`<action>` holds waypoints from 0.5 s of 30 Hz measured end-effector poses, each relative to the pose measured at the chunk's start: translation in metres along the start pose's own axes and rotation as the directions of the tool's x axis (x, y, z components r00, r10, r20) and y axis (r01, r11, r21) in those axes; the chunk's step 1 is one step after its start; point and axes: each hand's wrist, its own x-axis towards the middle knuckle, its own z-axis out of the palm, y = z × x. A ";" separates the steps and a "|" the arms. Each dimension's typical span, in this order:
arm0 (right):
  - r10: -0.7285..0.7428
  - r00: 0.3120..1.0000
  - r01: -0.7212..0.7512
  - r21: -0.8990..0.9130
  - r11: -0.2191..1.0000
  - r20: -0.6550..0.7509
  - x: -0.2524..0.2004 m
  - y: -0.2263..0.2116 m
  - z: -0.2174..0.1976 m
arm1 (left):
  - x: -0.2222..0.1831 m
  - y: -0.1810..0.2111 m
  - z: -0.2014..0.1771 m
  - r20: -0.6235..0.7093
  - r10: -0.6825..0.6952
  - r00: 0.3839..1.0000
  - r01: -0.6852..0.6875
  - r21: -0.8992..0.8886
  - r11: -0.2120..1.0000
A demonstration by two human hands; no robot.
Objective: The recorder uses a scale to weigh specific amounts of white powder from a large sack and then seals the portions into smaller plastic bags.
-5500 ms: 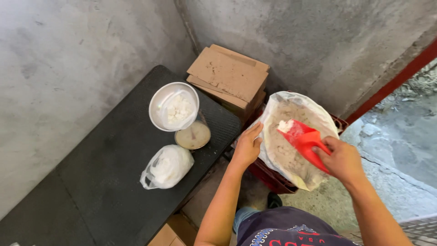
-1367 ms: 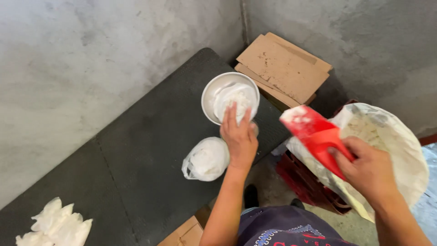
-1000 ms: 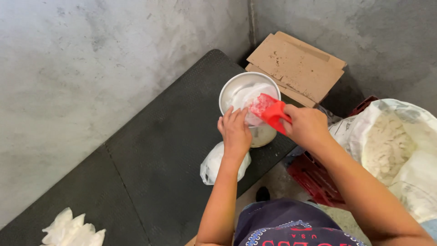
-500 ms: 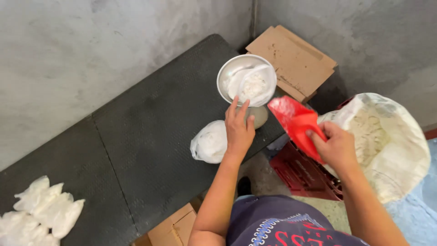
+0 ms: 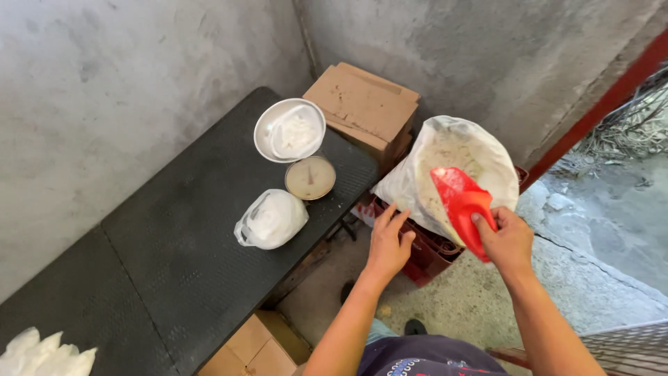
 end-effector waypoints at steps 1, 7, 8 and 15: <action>0.005 1.000 -0.005 -0.001 1.000 -0.001 0.010 0.005 -0.002 | -0.004 0.004 0.003 0.005 -0.001 1.000 0.001 -0.001 1.000; -0.379 0.925 0.373 -0.295 0.880 0.039 0.036 0.011 0.020 | -0.010 0.020 -0.009 0.045 -0.093 0.995 0.092 0.010 0.996; -0.449 0.889 0.457 -0.239 0.857 0.092 0.034 0.002 0.030 | -0.008 0.019 -0.015 0.030 -0.068 0.997 0.067 0.032 0.997; -0.391 0.831 0.399 0.066 0.914 0.396 0.003 -0.086 0.110 | 0.003 -0.009 -0.057 -0.169 -0.020 0.985 0.039 0.107 0.994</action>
